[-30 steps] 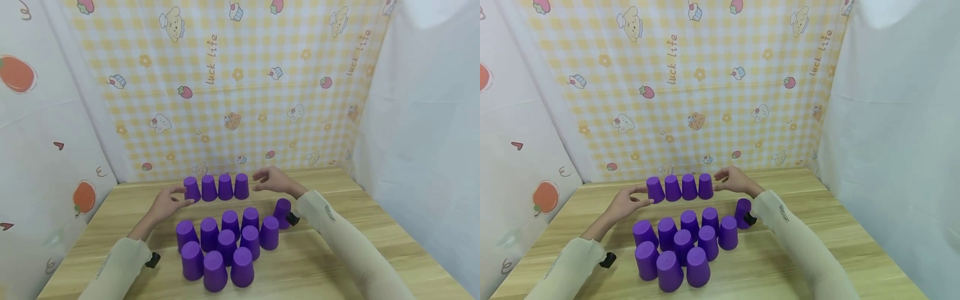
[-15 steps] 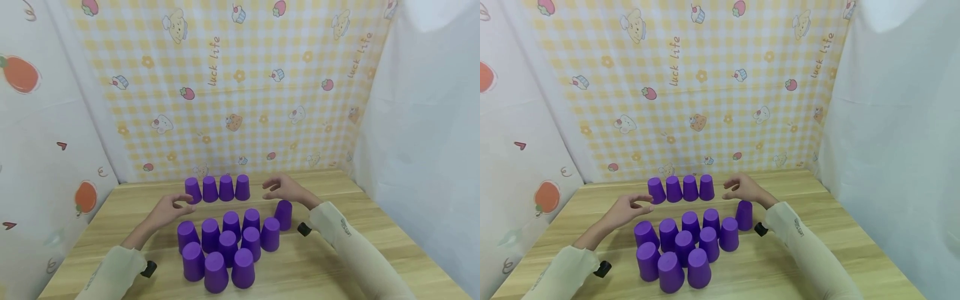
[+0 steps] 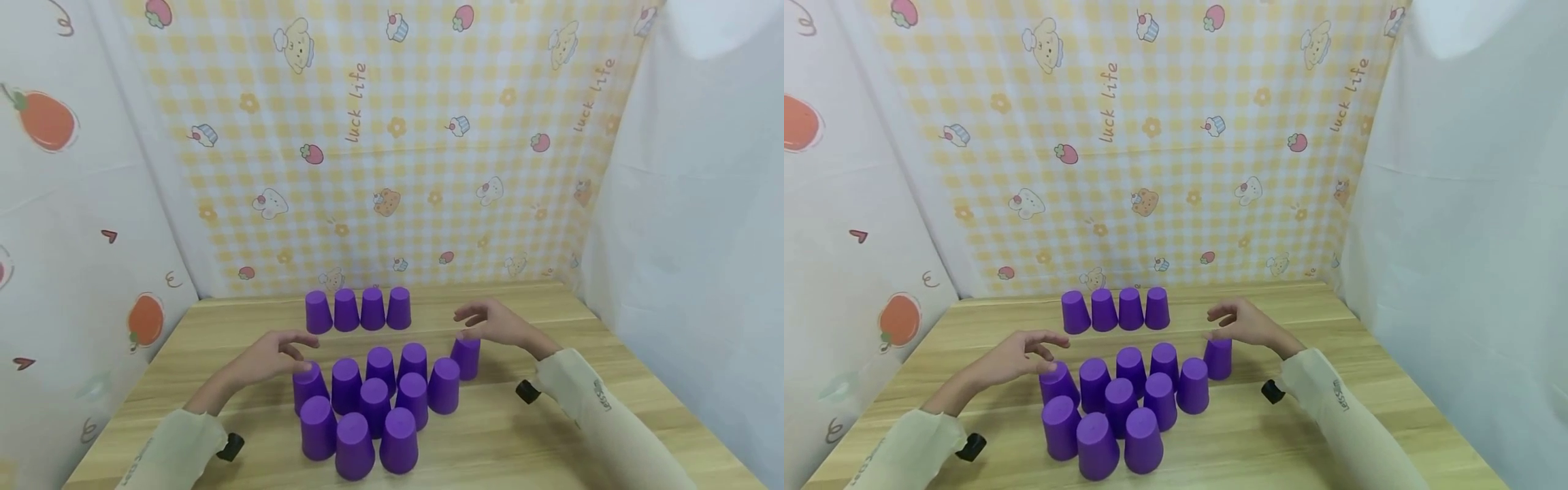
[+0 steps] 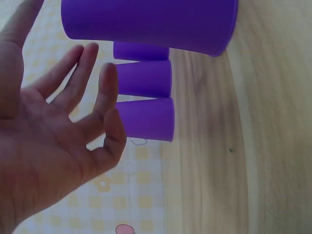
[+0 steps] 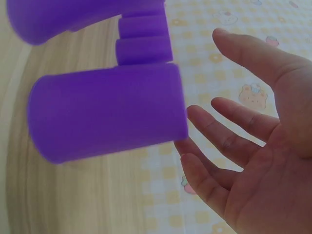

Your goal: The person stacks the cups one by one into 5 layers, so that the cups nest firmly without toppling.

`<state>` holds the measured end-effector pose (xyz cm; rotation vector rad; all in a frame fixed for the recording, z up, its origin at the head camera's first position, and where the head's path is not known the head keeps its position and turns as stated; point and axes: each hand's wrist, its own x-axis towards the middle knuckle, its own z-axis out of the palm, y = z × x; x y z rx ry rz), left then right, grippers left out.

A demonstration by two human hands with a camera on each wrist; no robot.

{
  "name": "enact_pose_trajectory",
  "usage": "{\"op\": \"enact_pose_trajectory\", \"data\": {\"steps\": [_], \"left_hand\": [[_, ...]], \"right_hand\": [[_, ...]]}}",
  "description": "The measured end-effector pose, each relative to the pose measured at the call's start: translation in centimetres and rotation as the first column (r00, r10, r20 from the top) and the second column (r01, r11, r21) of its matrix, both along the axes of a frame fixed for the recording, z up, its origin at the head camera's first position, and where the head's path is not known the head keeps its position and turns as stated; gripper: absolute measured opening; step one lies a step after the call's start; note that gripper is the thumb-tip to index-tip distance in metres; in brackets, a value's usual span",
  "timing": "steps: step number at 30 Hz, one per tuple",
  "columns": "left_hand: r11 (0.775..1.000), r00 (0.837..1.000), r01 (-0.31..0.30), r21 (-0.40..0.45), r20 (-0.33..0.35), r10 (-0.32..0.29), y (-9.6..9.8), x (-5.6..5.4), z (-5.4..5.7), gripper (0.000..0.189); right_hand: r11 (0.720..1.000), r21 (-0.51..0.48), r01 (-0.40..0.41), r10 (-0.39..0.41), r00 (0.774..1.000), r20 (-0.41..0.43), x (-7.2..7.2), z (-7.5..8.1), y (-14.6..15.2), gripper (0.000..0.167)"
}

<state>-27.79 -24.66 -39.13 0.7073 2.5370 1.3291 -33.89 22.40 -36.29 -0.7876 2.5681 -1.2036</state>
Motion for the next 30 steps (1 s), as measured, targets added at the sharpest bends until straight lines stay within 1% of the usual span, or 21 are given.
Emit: {"op": "enact_pose_trajectory", "data": {"steps": [4,10,12,18,22,27,30], "left_hand": [[0.997,0.997,0.072,-0.019,-0.022,-0.072,-0.4,0.0,-0.3,0.055],[0.986,0.986,0.165,-0.037,0.024,-0.164,-0.1,-0.1,-1.0,0.065],[0.985,0.985,0.169,-0.043,0.037,-0.167,-0.1,0.0,-1.2,0.065],[0.987,0.988,0.153,-0.047,0.017,-0.152,-0.2,0.2,-0.9,0.059],[0.987,0.988,0.154,-0.04,0.026,-0.153,-0.2,0.2,-1.0,0.053],[0.992,0.994,0.112,-0.059,0.008,-0.112,-0.3,0.0,-0.9,0.05],[0.994,0.996,0.089,-0.071,-0.006,-0.089,-0.3,-0.2,-0.8,0.051]], "right_hand": [[1.0,-0.002,-0.031,0.031,1.0,-0.001,-0.1,-0.3,0.4,0.053],[0.996,0.033,-0.079,0.078,0.996,0.044,0.3,-0.8,1.3,0.056],[0.995,0.036,-0.093,0.092,0.995,0.05,0.4,-1.1,1.7,0.056],[0.994,-0.015,-0.112,0.113,0.99,0.086,0.0,-1.9,2.3,0.058],[0.991,-0.04,-0.127,0.131,0.985,0.111,-0.2,-2.3,2.6,0.057],[0.984,-0.065,-0.168,0.175,0.977,0.125,-0.7,-2.8,2.7,0.05],[0.981,-0.076,-0.18,0.188,0.975,0.12,-0.9,-3.2,2.8,0.045]]}}
